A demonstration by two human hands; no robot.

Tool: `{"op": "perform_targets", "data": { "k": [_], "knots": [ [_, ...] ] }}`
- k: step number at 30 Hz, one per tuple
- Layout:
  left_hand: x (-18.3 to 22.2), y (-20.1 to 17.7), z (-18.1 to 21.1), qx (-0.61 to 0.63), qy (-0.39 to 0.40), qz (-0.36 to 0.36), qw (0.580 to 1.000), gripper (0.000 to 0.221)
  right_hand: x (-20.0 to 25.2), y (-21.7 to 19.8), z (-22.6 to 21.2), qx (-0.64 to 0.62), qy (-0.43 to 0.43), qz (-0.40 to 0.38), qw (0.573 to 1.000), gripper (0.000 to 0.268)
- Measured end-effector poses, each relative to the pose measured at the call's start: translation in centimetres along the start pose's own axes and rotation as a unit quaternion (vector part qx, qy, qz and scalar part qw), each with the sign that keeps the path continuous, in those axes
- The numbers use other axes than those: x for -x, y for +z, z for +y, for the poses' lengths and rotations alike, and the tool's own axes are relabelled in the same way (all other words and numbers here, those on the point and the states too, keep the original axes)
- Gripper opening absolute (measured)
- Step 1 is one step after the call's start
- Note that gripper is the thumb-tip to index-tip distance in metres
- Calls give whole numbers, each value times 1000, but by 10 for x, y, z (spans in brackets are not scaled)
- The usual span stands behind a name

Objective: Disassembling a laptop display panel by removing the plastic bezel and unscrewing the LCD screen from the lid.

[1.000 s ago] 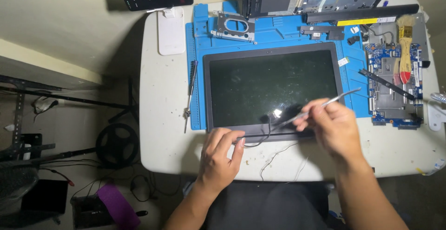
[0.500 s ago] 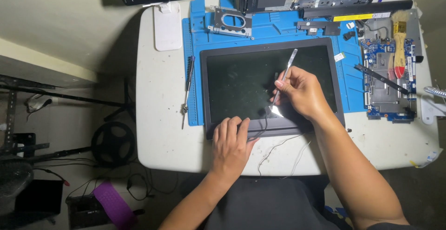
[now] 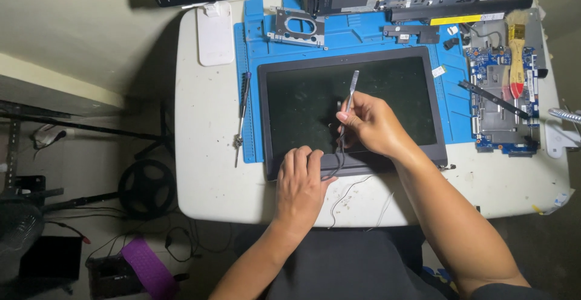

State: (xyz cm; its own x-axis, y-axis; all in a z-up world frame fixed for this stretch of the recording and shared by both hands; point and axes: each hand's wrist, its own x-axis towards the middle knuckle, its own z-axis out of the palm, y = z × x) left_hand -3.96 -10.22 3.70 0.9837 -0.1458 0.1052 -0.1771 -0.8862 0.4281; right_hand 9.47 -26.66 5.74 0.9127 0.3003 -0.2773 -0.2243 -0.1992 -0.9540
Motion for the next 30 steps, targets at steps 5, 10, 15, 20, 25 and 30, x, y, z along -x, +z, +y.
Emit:
{"op": "perform_targets", "data": {
  "k": [5,10,15,20,25,30],
  "knots": [
    [-6,-3,-3,-3,7,-9,1000,52,2,-6,9,36,-67,7,997,12],
    [-10,-8,0,5,16,-13,1000,55,17,-61,-2,-4,-103,66,992,6],
    [-17,2,23,-43,73,35,996,65,23,-148,2,44,-52,60,996,7],
    [-31,39,50,-17,110,62,992,76,19,-176,23,31,-30,61,997,13],
    [-48,58,68,-16,139,109,984,64,13,-176,27,31,11,53,998,12],
    [-64,66,67,-28,95,18,995,70,5,-174,30,55,53,-17,997,17]
  ]
}}
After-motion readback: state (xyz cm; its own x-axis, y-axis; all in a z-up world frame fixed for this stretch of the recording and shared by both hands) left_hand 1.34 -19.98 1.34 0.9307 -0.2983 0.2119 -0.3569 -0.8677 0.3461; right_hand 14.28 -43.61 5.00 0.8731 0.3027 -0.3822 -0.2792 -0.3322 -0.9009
